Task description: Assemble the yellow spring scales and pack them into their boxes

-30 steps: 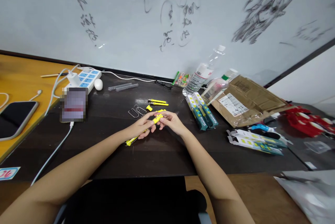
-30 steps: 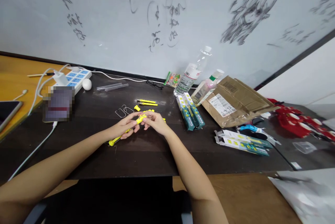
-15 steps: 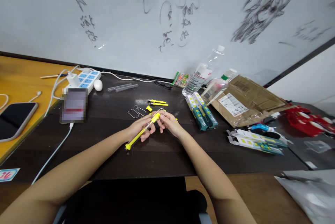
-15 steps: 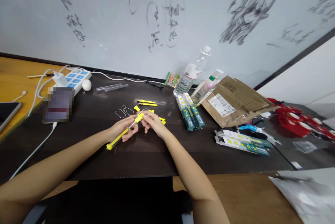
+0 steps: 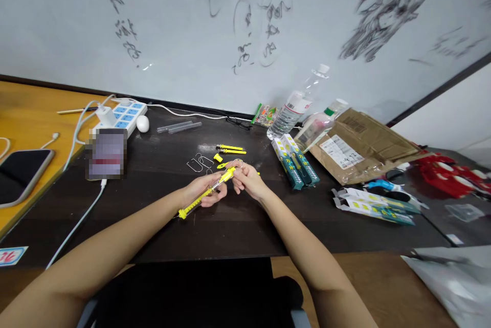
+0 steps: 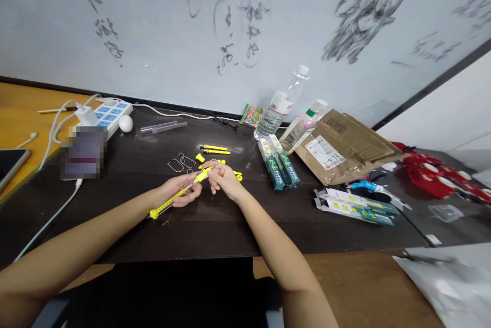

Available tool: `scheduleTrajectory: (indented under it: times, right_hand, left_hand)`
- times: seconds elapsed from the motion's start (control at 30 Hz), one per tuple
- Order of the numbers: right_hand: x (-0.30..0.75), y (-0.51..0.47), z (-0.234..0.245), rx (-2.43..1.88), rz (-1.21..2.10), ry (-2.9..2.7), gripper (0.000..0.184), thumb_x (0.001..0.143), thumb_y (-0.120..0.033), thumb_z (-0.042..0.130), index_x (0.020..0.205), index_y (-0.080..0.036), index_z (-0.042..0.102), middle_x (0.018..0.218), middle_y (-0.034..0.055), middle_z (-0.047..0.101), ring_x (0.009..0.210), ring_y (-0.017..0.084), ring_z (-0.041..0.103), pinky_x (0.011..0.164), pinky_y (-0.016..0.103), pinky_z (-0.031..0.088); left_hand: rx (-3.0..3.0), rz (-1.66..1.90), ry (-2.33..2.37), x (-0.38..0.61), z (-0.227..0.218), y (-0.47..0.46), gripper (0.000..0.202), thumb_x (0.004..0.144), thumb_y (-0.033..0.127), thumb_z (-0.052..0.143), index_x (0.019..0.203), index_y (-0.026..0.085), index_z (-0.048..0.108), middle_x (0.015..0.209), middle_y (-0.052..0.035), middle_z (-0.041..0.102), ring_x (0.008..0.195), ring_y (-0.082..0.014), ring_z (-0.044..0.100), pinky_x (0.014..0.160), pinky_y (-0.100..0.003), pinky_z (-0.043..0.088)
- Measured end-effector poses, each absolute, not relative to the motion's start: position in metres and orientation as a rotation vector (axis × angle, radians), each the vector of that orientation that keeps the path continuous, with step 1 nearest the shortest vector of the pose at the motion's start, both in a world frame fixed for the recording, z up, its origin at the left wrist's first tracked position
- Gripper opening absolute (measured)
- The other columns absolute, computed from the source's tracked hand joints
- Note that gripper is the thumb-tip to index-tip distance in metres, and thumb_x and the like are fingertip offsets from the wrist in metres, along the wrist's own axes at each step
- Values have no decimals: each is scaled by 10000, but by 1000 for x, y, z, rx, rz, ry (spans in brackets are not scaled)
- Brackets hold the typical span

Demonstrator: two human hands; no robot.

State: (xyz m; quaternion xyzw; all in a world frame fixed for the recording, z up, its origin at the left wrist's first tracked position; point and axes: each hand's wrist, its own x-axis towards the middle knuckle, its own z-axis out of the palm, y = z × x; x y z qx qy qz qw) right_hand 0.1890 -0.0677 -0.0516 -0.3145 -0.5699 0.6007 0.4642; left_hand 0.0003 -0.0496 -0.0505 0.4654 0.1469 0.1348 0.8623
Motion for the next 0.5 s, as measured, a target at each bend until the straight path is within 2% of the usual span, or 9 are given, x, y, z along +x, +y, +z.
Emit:
scheduleTrajectory:
  times: [0.1, 0.23, 0.37, 0.43, 0.5]
  right_hand:
    - [190, -67, -52, -762, 1468, -1400, 326, 802, -385, 641, 1041, -173, 575, 452, -120, 369, 365, 39, 322, 389, 182, 452]
    - [193, -66, -49, -742, 1513, -1422, 351, 767, -372, 682, 1039, -168, 596, 477, -112, 377, 385, 36, 313, 383, 181, 460]
    - [195, -67, -47, -714, 1540, -1428, 312, 743, -361, 706, 973, -171, 615, 530, -96, 425, 391, 25, 313, 376, 181, 466]
    - [195, -67, -48, -722, 1505, -1418, 299, 762, -348, 690, 993, -174, 618, 533, -92, 431, 396, 27, 329, 393, 184, 482]
    - [194, -67, -48, -741, 1471, -1399, 327, 781, -342, 671, 1057, -180, 605, 521, -94, 435, 402, 35, 360, 418, 193, 504]
  left_hand:
    - [974, 335, 328, 1, -49, -51, 358, 901, 419, 365, 895, 116, 556, 519, 34, 501, 253, -39, 267, 259, -170, 246]
    - [990, 318, 373, 1, -47, -53, 400, 897, 460, 355, 876, 110, 548, 513, 32, 483, 249, -38, 274, 254, -175, 238]
    - [989, 293, 365, 1, -45, -54, 388, 894, 464, 369, 983, 124, 533, 551, 35, 514, 248, -36, 275, 251, -174, 238]
    - [989, 294, 354, 1, -45, -53, 402, 896, 470, 357, 974, 115, 531, 534, 39, 496, 253, -37, 282, 261, -176, 255]
    - [1012, 369, 369, 1, -46, -52, 375, 895, 447, 366, 1039, 130, 505, 541, 41, 509, 263, -44, 314, 275, -173, 280]
